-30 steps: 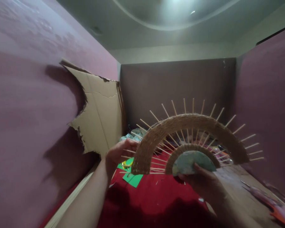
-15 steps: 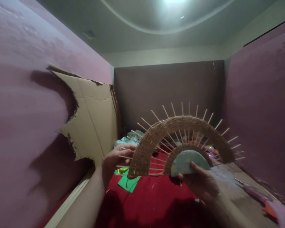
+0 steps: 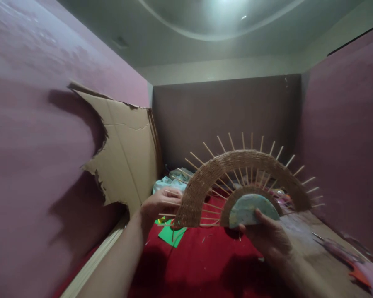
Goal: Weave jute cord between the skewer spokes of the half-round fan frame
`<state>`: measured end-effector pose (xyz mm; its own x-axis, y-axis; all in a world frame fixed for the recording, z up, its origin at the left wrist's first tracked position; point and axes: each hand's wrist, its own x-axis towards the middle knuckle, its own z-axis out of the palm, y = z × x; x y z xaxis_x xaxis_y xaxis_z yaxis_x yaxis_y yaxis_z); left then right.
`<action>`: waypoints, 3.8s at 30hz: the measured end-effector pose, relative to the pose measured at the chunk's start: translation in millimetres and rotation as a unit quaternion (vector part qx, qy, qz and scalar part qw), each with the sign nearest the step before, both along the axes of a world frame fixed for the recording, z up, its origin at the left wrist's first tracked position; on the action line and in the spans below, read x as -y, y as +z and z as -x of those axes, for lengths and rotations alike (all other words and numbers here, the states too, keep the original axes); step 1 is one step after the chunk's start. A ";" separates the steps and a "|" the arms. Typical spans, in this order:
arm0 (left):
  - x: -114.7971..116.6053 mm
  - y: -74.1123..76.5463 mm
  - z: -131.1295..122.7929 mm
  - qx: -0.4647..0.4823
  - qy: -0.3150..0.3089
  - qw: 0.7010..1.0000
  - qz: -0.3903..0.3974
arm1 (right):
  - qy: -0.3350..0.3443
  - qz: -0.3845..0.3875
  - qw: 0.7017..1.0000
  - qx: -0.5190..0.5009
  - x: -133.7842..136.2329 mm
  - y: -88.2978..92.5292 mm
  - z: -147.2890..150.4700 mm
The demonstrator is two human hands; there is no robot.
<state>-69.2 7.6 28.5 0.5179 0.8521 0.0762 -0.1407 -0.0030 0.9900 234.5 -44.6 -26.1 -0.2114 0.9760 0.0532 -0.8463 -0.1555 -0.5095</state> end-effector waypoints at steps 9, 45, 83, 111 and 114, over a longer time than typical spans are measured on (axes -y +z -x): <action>-1.8 1.2 2.2 -0.044 0.027 0.999 -0.018 | -0.006 0.000 1.000 -0.001 1.6 5.1 1.5; -0.5 14.0 13.1 -0.074 0.058 0.989 -0.116 | -0.073 0.010 0.997 0.014 -2.4 16.5 -15.1; -1.6 1.9 2.2 -0.065 0.037 0.997 -0.027 | -0.070 0.078 0.994 -0.032 -0.5 17.6 -8.2; 5.5 19.7 9.8 -0.214 0.061 0.966 -0.133 | -0.147 0.079 0.986 0.009 -1.7 30.2 -19.9; 6.7 21.1 6.0 -0.231 0.092 0.958 -0.143 | -0.152 0.072 0.986 0.008 -0.7 33.2 -17.8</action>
<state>-75.2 0.8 49.7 0.3960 0.9107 0.1180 0.3413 -0.2653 0.9018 252.3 -43.9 7.1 0.0921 0.9915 -0.0919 -0.8575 0.0321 -0.5134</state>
